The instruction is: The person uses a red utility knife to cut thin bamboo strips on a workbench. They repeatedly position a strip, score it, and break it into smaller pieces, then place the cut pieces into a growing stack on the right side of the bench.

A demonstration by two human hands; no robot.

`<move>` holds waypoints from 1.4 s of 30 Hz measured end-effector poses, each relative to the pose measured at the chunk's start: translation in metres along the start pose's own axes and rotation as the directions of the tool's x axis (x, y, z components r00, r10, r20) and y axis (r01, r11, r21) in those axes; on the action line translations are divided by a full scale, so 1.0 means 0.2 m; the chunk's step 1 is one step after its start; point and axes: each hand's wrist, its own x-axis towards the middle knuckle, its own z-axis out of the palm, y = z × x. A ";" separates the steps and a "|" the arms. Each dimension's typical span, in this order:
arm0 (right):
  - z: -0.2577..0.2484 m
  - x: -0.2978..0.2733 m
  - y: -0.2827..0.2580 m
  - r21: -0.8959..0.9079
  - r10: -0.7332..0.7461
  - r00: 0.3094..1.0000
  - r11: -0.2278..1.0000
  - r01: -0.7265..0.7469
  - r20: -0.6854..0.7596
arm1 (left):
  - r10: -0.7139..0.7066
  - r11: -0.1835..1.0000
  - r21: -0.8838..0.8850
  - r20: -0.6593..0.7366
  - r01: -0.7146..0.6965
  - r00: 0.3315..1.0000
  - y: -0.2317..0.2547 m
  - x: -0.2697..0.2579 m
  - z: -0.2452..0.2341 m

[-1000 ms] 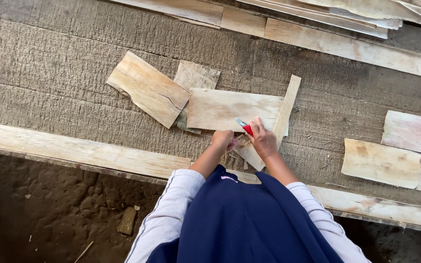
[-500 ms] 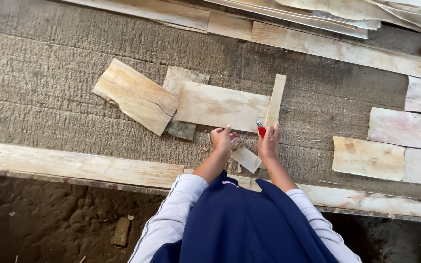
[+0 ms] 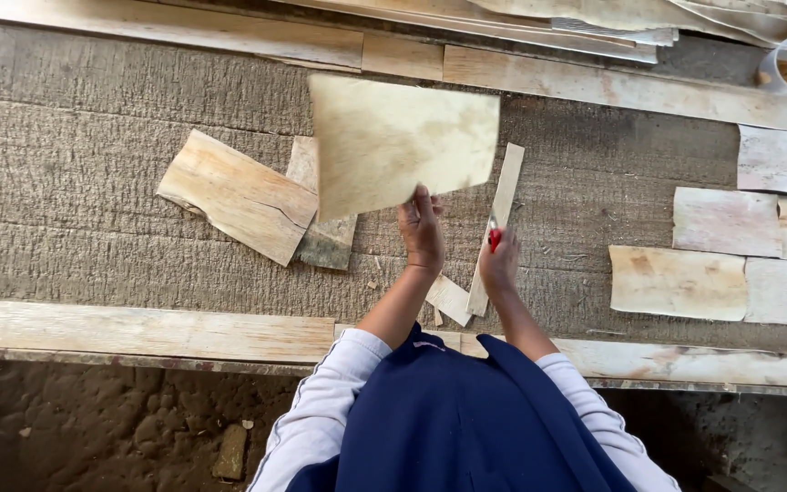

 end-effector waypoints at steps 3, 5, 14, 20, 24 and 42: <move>-0.15 0.04 -0.27 0.548 0.192 0.968 0.798 -0.250 0.163 | -0.103 0.986 -0.127 0.005 0.103 0.995 0.15 -0.08 0.11; -0.31 0.05 -0.46 0.693 0.233 0.956 0.660 -0.290 0.178 | -0.218 0.964 -0.150 0.019 0.219 0.976 0.16 -0.19 0.16; -0.55 0.31 -0.02 0.917 0.450 0.840 0.101 -0.385 0.303 | -0.515 0.850 -0.036 0.148 0.525 0.844 -0.31 -0.50 0.39; -0.85 0.50 0.53 0.866 0.525 0.813 0.251 -0.431 0.252 | -0.590 0.774 -0.135 0.196 0.618 0.783 -0.61 -0.79 0.79; -1.25 0.58 0.66 0.746 0.482 0.849 0.480 -0.462 0.216 | -0.582 0.788 -0.121 0.178 0.604 0.794 -0.81 -0.90 1.08; -1.61 1.22 1.10 0.295 0.327 0.910 0.870 -0.395 0.255 | -0.571 0.765 -0.196 0.235 0.613 0.787 -1.41 -0.75 1.74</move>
